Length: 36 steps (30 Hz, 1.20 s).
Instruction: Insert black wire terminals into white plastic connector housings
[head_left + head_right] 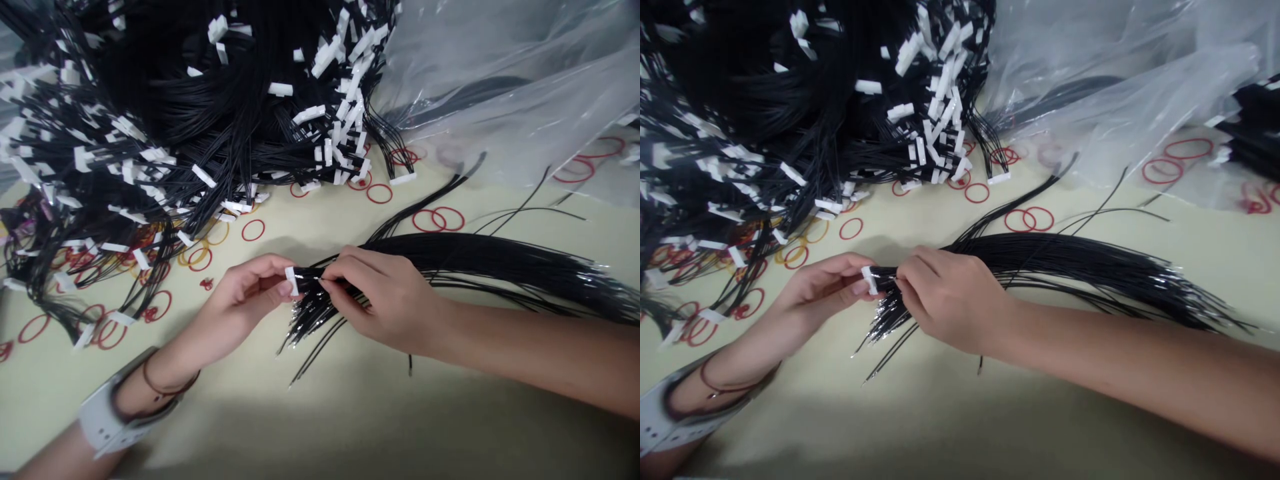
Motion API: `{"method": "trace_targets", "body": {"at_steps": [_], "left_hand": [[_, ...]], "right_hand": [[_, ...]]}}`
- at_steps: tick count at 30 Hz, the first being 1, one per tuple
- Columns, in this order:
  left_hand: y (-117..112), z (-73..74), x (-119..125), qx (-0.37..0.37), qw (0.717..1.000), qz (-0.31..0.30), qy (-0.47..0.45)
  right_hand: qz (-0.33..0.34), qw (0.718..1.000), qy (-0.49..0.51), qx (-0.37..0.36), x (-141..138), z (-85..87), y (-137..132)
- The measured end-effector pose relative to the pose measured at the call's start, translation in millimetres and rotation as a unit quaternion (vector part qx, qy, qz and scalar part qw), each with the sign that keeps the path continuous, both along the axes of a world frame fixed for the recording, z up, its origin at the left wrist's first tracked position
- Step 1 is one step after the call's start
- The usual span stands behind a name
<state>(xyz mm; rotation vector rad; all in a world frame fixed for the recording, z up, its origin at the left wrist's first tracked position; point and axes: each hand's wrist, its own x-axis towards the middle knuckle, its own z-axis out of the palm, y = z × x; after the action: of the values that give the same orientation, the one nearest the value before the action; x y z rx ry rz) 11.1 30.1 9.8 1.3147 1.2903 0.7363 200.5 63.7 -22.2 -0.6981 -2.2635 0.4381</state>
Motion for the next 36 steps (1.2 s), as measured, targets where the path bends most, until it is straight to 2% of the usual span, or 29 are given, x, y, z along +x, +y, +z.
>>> {"method": "trace_targets", "body": {"at_steps": [19,36], "left_hand": [[-0.3,-3.7,-2.4,0.006,1.000,-0.004,0.010],[1.4,-4.1,-3.1,0.018,0.999,-0.018,0.021]], "right_hand": [[0.012,0.999,0.006,-0.043,1.4,0.8,-0.3],[0.021,0.999,-0.006,-0.047,2.1,0.1,1.1]]}}
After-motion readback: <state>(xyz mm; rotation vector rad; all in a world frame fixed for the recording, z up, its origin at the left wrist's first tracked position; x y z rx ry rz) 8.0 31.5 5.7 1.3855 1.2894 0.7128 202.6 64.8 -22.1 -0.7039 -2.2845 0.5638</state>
